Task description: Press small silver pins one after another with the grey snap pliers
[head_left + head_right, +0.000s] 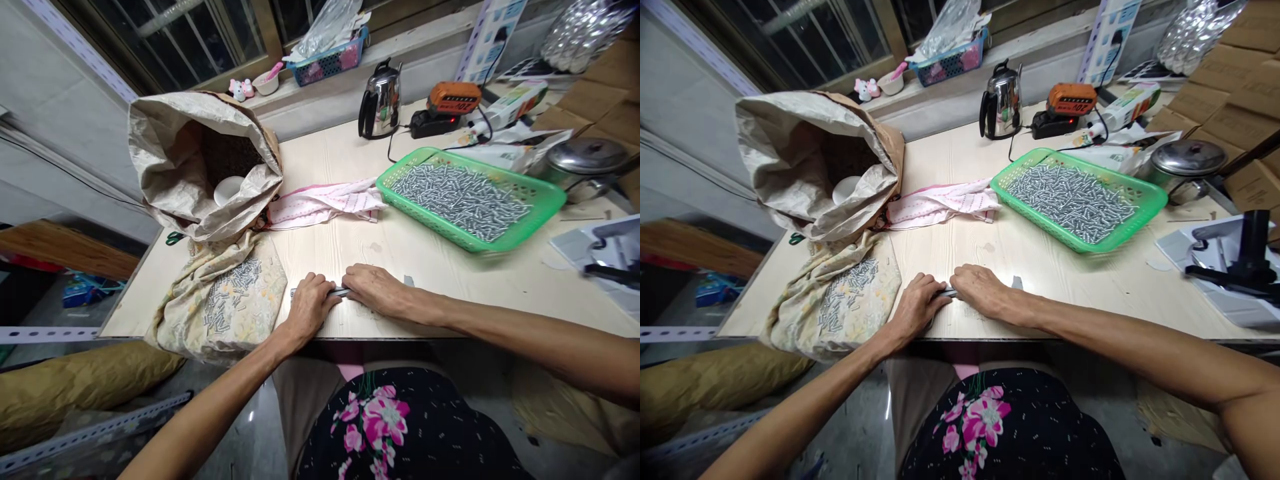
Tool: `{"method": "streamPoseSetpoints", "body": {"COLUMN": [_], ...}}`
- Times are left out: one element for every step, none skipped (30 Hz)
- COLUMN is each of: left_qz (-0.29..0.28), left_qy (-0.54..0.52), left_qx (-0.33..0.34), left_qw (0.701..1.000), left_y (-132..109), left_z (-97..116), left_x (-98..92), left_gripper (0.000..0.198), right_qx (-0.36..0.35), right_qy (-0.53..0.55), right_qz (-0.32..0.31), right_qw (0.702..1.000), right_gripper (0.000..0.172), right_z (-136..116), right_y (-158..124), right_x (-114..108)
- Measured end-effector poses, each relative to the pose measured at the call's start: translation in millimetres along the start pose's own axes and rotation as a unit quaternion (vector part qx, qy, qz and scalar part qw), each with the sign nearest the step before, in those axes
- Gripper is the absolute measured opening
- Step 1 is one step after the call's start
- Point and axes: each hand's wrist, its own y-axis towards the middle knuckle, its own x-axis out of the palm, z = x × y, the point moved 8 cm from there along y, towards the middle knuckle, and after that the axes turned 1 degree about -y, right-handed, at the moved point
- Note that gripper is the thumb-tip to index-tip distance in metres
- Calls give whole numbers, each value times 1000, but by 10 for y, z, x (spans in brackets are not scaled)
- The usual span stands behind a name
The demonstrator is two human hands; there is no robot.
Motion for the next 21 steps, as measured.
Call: {"method": "streamPoseSetpoints", "body": {"left_qz": [2, 3, 5, 15, 32, 55, 79, 98, 109, 111, 107, 100, 93, 87, 83, 82, 82, 84, 88, 92, 95], "left_qy": [4, 9, 15, 23, 31, 39, 46, 49, 49, 45, 37, 26, 13, 1, -11, -21, -29, -35, -39, -42, -46], "left_qx": [-3, -5, -6, -9, -11, -11, -7, 2, 13, 25, 36, 44, 47, 48, 48, 48, 47, 48, 51, 54, 56], "left_qw": [1000, 1000, 1000, 1000, 999, 998, 996, 994, 993, 992, 993, 994, 994, 995, 995, 995, 995, 995, 994, 993, 993], "left_y": [-2, -7, -19, -40, -72, -114, -164, -219, -273, -322, -362, -393, -416, -431, -440, -443, -443, -439, -434, -427, -422], "left_z": [-6, -10, -13, -12, -1, 25, 70, 133, 209, 291, 371, 439, 491, 528, 548, 555, 552, 543, 532, 523, 516], "left_x": [7, 18, 28, 32, 32, 31, 39, 61, 101, 154, 213, 267, 310, 341, 360, 368, 368, 364, 360, 358, 361], "left_gripper": [16, 17, 18, 20, 24, 29, 34, 39, 42, 45, 47, 49, 50, 51, 51, 51, 51, 52, 53, 55, 57], "right_qx": [-5, -10, -15, -20, -28, -36, -45, -50, -48, -40, -31, -24, -21, -23, -26, -25, -18, -13, -15, -28, -56], "right_qy": [-6, -11, -19, -28, -35, -39, -38, -31, -24, -21, -25, -35, -47, -59, -68, -77, -85, -95, -104, -110, -111], "right_qz": [0, 4, 8, 10, 5, -6, -22, -36, -44, -42, -32, -19, -5, 5, 8, 7, 5, 7, 11, 17, 19], "right_qw": [1000, 1000, 1000, 999, 999, 999, 998, 998, 998, 998, 999, 999, 999, 998, 997, 997, 996, 995, 994, 993, 992], "right_gripper": [17, 16, 14, 11, 16, 27, 37, 41, 38, 32, 25, 20, 17, 15, 14, 14, 14, 13, 12, 12, 14], "right_z": [5, 14, 31, 52, 76, 104, 134, 171, 217, 273, 330, 380, 420, 445, 458, 459, 447, 400, 310, 173, -10], "right_y": [21, 37, 51, 62, 74, 86, 100, 117, 139, 169, 206, 248, 295, 346, 398, 450, 497, 537, 568, 588, 599], "right_x": [22, 23, 5, -24, -56, -83, -104, -119, -134, -151, -170, -187, -203, -216, -227, -239, -260, -287, -315, -335, -334]}}
